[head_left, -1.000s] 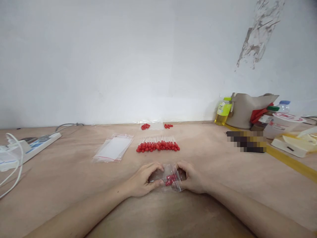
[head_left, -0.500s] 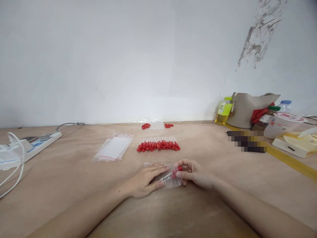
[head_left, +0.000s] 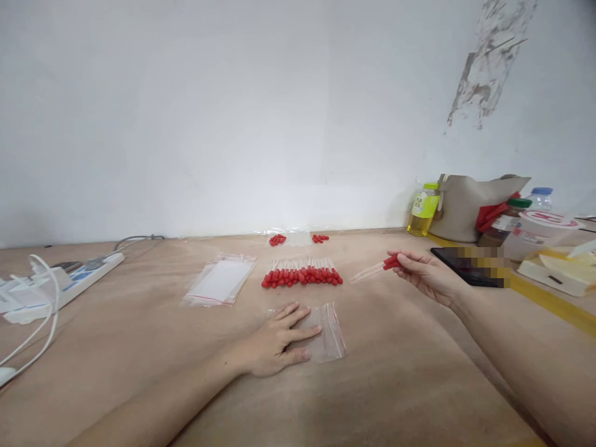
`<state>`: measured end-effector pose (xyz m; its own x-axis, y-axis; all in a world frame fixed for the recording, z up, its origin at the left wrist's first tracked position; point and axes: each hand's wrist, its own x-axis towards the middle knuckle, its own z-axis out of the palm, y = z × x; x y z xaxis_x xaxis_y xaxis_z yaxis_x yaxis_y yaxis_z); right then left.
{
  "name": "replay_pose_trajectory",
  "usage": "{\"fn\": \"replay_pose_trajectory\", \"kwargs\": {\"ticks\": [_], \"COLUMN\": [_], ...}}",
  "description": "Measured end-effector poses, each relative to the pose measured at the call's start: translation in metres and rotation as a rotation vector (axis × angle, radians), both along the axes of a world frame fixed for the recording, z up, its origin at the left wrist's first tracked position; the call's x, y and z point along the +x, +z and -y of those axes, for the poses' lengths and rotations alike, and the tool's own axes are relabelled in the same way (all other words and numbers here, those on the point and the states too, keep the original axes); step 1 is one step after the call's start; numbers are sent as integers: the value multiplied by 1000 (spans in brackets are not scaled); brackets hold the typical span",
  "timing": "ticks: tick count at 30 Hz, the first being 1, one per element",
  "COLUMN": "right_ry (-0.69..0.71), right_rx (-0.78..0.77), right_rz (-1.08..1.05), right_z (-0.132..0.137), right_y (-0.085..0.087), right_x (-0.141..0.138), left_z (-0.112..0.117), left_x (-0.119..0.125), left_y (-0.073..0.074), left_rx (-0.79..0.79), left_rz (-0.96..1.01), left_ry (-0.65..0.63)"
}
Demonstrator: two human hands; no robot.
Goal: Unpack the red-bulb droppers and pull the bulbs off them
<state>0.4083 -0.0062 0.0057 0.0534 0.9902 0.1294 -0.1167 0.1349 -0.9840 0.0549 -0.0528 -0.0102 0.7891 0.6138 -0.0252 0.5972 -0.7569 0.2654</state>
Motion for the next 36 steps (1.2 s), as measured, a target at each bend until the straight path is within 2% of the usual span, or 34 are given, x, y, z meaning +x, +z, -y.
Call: {"fn": "replay_pose_trajectory", "kwargs": {"ticks": [4,7,10,14,17,21,24,27,31,34,36], "right_ry": [-142,-213,-202,-76,5,-1,-21,-41,-73,-119,-146], "right_rx": [264,477,557,563,538,527,508,448,412,368,336], "right_rz": [262,520,698,772,840,894,867,854,849,805,781], "right_z": [-17,-33,-45,-49,-47,-46,-46,-44,-43,-46,-49], "right_y": [1,-14,-32,-51,-57,-59,-59,-58,-57,-58,-59], "right_x": [-15,-41,-61,-70,-70,-70,-69,-70,-70,-68,-66], "left_z": [0,-1,-2,-2,-1,1,-1,-8,-20,-22,-21], "left_x": [1,1,1,1,0,0,4,8,8,5,1], "left_y": [0,-1,-2,-2,-3,-4,-5,-7,-14,-11,0], "left_rx": [-9,-10,-11,-23,-37,-66,-75,-27,7,-54,-94], "left_rz": [-25,-17,-11,-13,4,66,221,398,408,316,269], "left_ry": [13,7,10,14,14,38,148,346,504,487,381]}}
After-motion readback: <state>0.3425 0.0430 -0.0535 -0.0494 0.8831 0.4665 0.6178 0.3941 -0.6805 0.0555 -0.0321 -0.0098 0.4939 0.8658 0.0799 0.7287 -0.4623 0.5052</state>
